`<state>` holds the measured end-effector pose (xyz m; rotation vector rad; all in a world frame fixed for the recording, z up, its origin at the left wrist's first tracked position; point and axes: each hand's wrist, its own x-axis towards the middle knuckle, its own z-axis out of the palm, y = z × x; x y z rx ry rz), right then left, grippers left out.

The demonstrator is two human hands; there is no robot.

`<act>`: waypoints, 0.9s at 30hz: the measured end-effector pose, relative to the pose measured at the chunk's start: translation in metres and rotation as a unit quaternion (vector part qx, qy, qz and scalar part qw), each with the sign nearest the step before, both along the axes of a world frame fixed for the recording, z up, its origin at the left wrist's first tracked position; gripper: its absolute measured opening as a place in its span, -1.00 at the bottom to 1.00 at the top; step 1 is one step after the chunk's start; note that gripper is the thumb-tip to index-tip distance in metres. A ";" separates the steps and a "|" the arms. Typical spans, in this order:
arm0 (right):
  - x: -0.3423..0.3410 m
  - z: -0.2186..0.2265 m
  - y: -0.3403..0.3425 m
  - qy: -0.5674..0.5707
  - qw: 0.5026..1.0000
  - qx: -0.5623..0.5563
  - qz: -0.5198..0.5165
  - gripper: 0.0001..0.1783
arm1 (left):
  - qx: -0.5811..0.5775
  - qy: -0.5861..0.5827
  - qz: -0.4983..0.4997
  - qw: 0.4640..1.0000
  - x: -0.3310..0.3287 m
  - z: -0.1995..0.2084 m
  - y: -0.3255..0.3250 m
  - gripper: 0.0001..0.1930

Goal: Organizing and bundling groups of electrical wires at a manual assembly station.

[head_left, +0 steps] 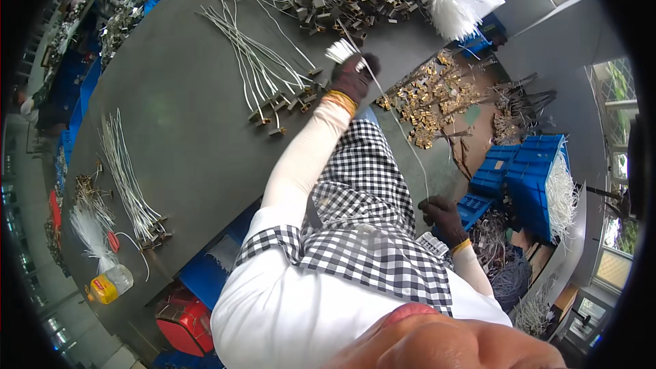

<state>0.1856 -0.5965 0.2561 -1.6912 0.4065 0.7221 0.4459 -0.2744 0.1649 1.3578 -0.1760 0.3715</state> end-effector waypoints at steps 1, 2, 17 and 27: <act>-0.006 -0.006 -0.005 0.009 1.000 0.001 0.013 -0.79 | -0.074 0.012 -0.014 0.997 0.009 -0.014 0.015 -0.71; -0.011 -0.011 -0.009 0.019 0.999 0.002 0.028 -0.80 | -0.146 0.024 -0.026 0.989 0.022 -0.024 0.034 -0.69; -0.010 -0.010 -0.013 0.042 0.996 0.006 0.082 -0.76 | -0.574 0.150 -0.056 0.803 -0.003 0.037 0.157 -0.82; 0.053 -0.021 0.072 -0.023 0.991 0.034 0.125 -0.78 | -0.426 0.195 -0.131 0.874 -0.063 0.060 0.117 -0.73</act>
